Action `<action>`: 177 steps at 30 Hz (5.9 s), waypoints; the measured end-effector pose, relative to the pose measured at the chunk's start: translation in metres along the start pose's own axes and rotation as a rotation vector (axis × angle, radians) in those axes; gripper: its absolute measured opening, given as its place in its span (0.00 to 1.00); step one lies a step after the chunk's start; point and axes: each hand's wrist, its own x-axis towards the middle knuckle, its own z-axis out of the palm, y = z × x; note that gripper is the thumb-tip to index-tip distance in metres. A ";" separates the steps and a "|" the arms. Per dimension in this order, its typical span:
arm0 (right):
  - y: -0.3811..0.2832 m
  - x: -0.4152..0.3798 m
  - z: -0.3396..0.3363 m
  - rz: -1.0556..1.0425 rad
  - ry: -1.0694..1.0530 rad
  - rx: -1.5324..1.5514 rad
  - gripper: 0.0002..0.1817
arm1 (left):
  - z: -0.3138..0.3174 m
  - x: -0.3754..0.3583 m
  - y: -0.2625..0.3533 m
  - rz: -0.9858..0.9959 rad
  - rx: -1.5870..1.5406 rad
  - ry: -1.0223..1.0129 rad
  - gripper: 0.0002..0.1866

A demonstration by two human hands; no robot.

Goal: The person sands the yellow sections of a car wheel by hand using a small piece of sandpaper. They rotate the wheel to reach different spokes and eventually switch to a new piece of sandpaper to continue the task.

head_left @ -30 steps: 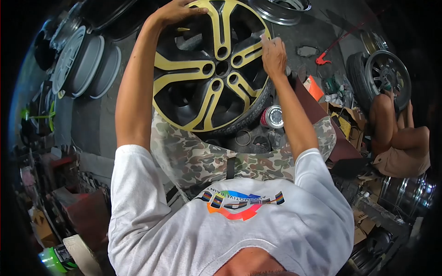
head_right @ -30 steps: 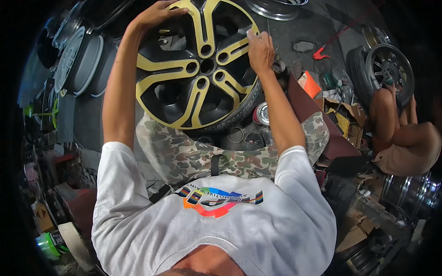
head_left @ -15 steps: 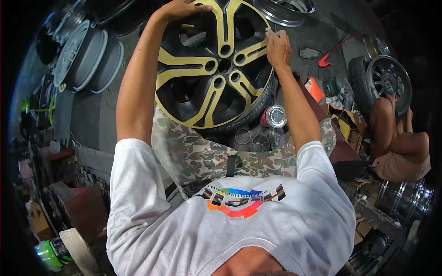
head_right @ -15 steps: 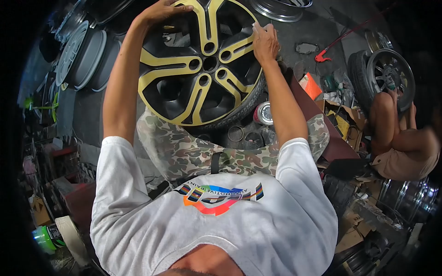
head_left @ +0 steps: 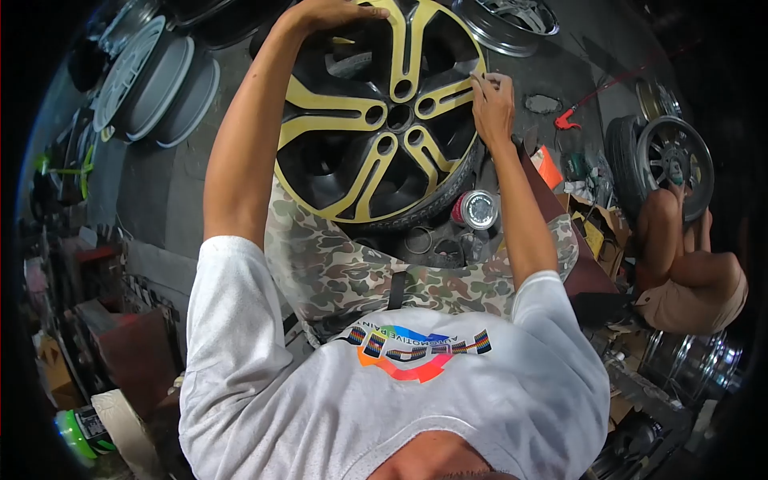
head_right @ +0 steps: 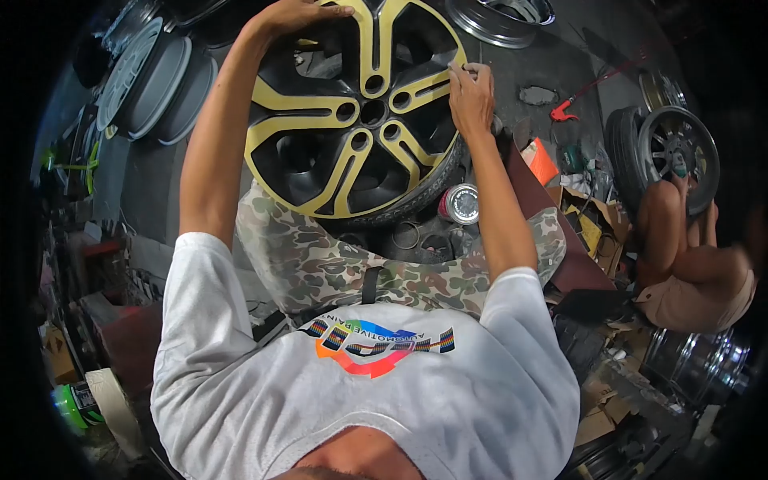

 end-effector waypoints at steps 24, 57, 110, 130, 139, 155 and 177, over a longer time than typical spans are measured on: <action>-0.048 -0.018 0.002 -0.269 -0.020 -0.022 0.23 | 0.004 0.007 -0.009 0.015 -0.072 0.019 0.22; -0.058 -0.011 -0.001 -0.214 -0.083 0.034 0.14 | 0.003 0.003 0.001 -0.019 0.016 0.003 0.20; -0.041 -0.010 0.009 -0.110 0.045 -0.060 0.15 | 0.002 -0.005 0.014 -0.087 0.081 0.020 0.21; -0.020 -0.003 0.006 -0.060 0.075 -0.050 0.12 | 0.004 0.002 0.003 -0.036 -0.068 -0.004 0.19; -0.056 -0.016 0.006 -0.270 -0.011 0.059 0.21 | 0.001 0.002 0.000 -0.052 -0.057 -0.015 0.21; -0.056 -0.021 0.007 -0.242 -0.011 0.062 0.19 | -0.001 -0.003 0.008 -0.090 0.001 -0.002 0.20; -0.006 0.001 0.000 -0.150 0.032 0.028 0.10 | 0.002 -0.013 0.023 -0.170 -0.103 -0.010 0.21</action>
